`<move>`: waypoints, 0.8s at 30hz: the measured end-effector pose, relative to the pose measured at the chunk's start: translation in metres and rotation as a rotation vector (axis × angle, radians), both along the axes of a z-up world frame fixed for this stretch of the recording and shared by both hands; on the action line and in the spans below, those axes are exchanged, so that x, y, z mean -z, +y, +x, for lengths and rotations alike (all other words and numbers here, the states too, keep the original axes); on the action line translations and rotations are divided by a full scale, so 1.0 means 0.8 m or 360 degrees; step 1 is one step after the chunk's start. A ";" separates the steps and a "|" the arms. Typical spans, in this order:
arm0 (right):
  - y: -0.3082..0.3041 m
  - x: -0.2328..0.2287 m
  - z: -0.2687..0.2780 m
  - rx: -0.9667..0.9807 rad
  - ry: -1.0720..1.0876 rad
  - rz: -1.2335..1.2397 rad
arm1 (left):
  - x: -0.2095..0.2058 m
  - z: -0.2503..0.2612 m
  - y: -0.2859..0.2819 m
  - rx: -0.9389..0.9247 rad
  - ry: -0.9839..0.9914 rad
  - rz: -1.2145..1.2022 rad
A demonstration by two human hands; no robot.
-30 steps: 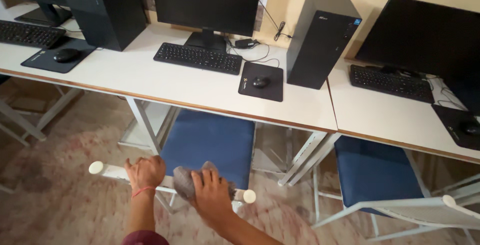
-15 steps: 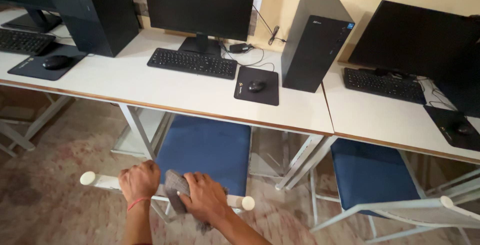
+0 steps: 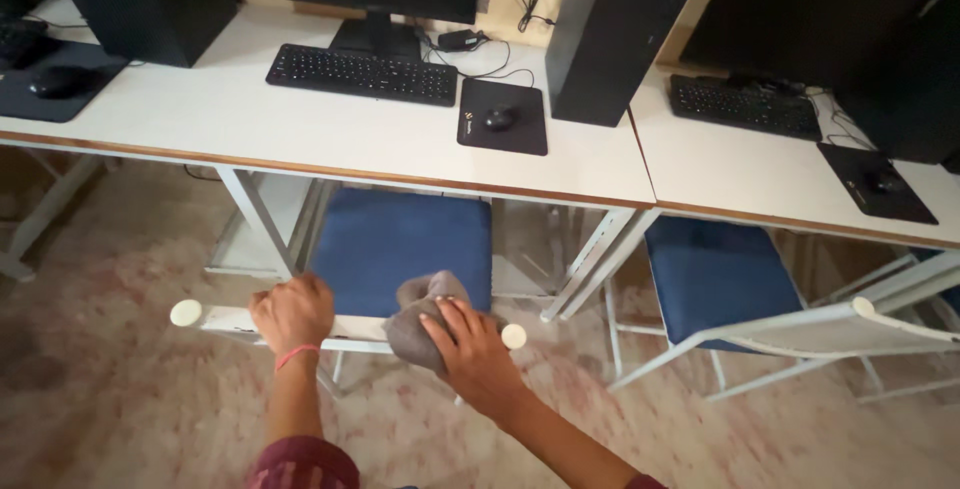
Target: The person wipes the backrest and seat of a blue chair with a gray cloth in a computer lab. They move the chair slightly and continue wiping different parts of the chair's frame and cushion.
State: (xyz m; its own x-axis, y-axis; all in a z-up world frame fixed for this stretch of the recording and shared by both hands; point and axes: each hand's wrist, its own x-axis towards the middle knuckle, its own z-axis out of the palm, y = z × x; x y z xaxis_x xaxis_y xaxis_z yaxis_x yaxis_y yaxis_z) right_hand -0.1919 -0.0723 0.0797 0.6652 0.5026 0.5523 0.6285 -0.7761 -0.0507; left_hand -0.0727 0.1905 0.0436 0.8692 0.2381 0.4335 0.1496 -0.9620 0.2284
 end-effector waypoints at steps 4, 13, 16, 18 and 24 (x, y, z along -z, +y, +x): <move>0.018 0.001 -0.009 0.0199 -0.0225 -0.0049 | -0.002 -0.005 0.001 0.0075 -0.0115 -0.0060; 0.091 -0.002 0.012 0.0217 -0.0188 0.0008 | -0.004 -0.001 -0.001 -0.0004 -0.0031 -0.0042; 0.114 -0.002 0.016 0.0193 -0.0178 0.0044 | 0.002 0.006 -0.001 -0.0091 -0.0059 -0.0005; 0.126 -0.001 0.020 0.0251 -0.0271 -0.0023 | 0.006 0.006 0.001 -0.0057 -0.0081 -0.0031; 0.115 -0.002 0.025 0.0096 -0.0180 -0.0072 | 0.000 0.006 0.001 -0.0037 -0.0112 -0.0017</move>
